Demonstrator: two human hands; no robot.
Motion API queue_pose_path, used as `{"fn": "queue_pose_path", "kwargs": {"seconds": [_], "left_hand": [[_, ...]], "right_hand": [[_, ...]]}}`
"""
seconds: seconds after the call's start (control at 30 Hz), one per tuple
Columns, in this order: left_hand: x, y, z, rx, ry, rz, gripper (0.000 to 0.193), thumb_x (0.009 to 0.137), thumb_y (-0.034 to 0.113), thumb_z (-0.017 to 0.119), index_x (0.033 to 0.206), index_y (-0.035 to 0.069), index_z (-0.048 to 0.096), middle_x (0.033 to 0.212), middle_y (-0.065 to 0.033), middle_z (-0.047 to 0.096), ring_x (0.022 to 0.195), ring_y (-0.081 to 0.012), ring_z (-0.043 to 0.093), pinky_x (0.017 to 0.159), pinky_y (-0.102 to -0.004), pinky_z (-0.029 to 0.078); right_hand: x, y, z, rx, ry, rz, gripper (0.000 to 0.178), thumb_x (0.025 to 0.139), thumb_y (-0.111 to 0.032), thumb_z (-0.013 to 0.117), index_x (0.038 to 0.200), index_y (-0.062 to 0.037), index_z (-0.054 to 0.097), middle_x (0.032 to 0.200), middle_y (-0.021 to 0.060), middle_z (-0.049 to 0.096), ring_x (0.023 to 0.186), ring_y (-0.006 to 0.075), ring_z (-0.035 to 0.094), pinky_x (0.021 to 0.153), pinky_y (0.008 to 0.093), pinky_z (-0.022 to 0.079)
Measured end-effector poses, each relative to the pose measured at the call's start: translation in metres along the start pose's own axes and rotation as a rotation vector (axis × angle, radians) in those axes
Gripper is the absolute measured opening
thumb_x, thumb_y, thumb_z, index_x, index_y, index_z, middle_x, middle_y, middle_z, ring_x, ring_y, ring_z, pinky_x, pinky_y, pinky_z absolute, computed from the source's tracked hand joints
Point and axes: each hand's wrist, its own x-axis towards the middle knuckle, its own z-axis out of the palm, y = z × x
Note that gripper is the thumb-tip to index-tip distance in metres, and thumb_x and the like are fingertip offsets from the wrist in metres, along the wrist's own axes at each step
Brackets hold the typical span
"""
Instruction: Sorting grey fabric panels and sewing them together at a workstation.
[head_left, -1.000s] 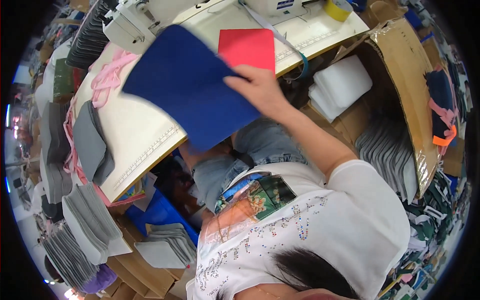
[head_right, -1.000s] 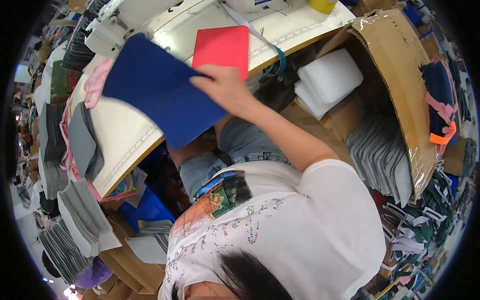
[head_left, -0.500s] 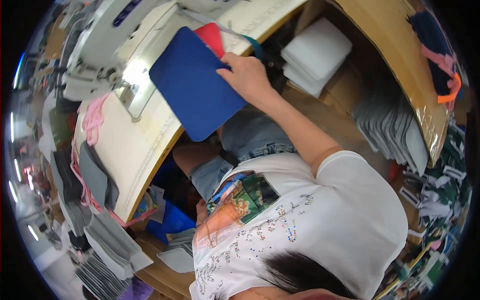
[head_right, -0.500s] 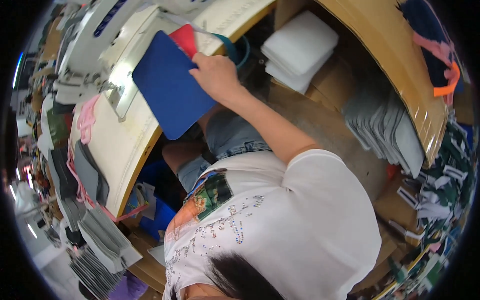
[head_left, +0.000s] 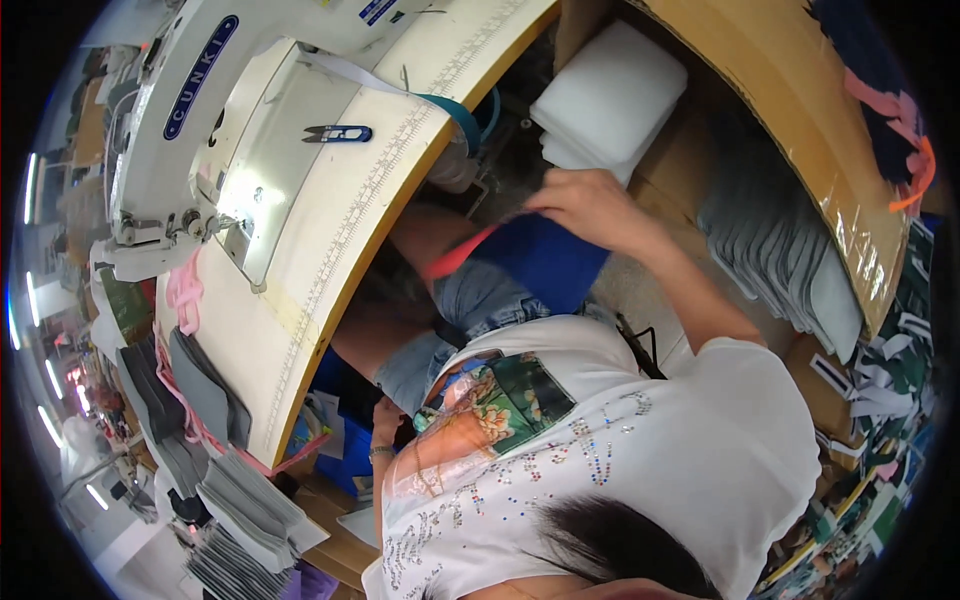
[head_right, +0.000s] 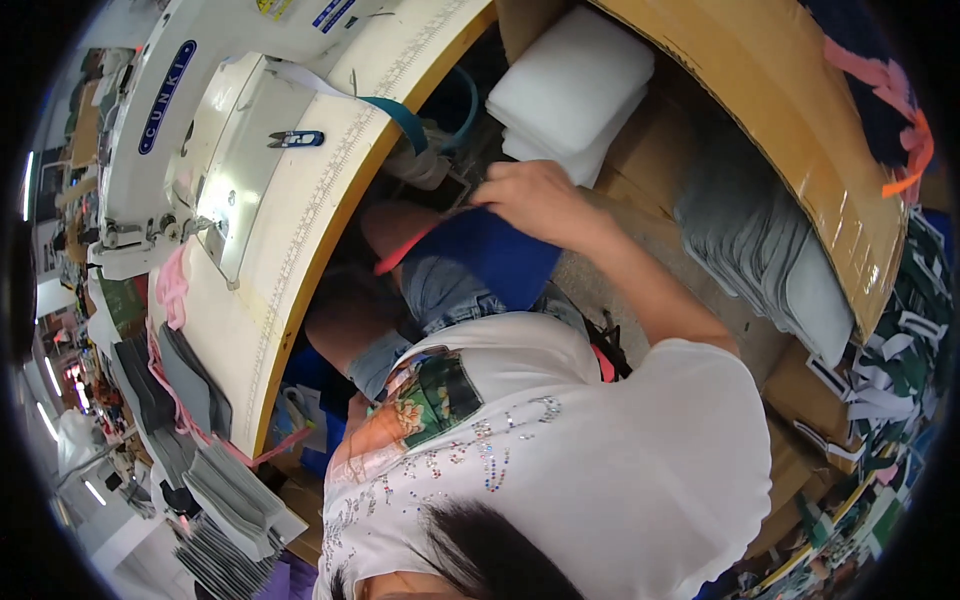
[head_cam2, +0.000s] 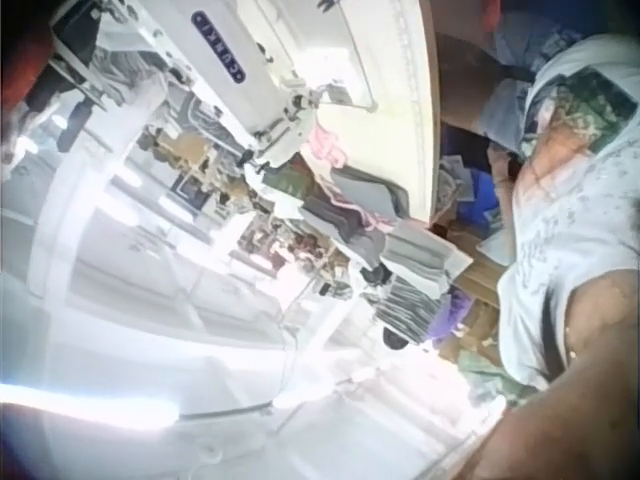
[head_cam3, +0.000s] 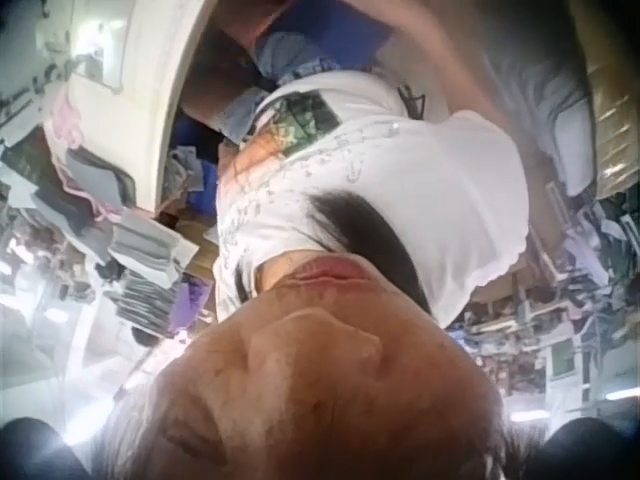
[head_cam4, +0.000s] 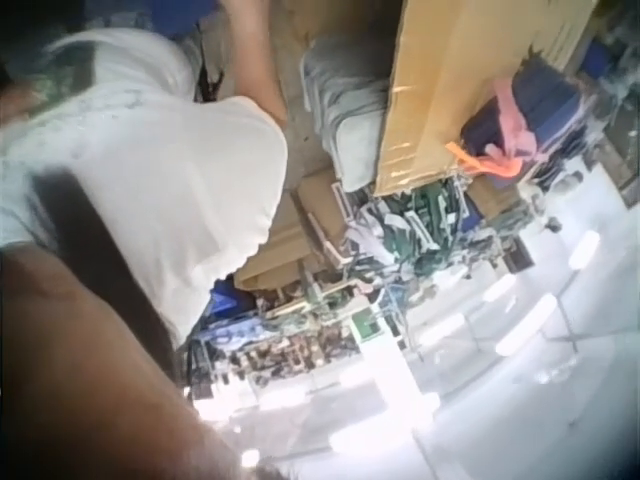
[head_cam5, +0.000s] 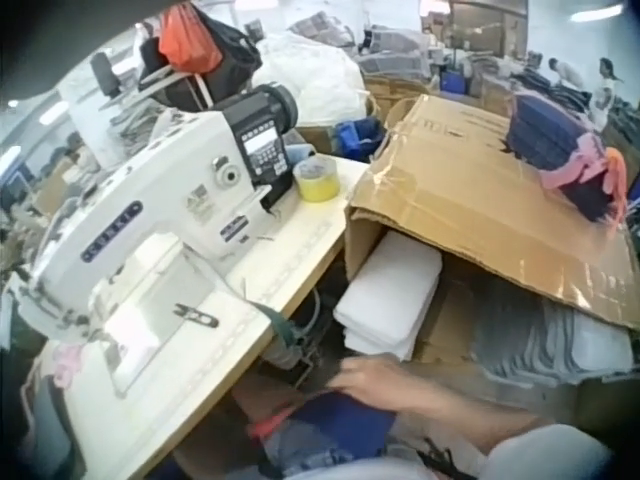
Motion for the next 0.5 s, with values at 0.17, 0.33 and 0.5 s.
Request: {"fn": "queue_pose_path", "kwargs": {"seconds": [0.17, 0.33, 0.5], "left_hand": [[-0.005, 0.002, 0.010, 0.000, 0.049, -0.036, 0.028, 0.080, 0.018, 0.055, 0.101, 0.001, 0.060, 0.087, -0.0187, 0.063, 0.086, -0.0265, 0.063, 0.074, -0.0367, 0.049], [0.008, 0.003, -0.009, 0.022, 0.109, -0.053, 0.026, 0.079, 0.017, 0.056, 0.099, 0.001, 0.061, 0.084, -0.0189, 0.064, 0.084, -0.0266, 0.063, 0.073, -0.0367, 0.049], [-0.044, 0.033, -0.024, -0.353, 0.144, -0.334, 0.025, 0.079, 0.016, 0.056, 0.099, 0.000, 0.061, 0.081, -0.0180, 0.064, 0.080, -0.0220, 0.064, 0.069, -0.0349, 0.050]], "right_hand": [[0.007, -0.002, -0.010, -0.360, -0.345, 0.226, 0.012, 0.074, -0.009, 0.054, 0.077, -0.0027, 0.064, 0.073, 0.0181, 0.061, 0.073, 0.0338, 0.061, 0.065, 0.0432, 0.049], [0.063, 0.012, 0.047, -0.316, -0.171, 0.308, 0.012, 0.070, -0.006, 0.053, 0.069, -0.0025, 0.065, 0.074, 0.0177, 0.063, 0.076, 0.0330, 0.063, 0.062, 0.0421, 0.050], [0.122, 0.062, 0.124, -0.400, -0.047, 0.332, 0.020, 0.077, -0.015, 0.049, 0.083, -0.0077, 0.066, 0.086, 0.0143, 0.065, 0.078, 0.0292, 0.064, 0.064, 0.0416, 0.051]]}}
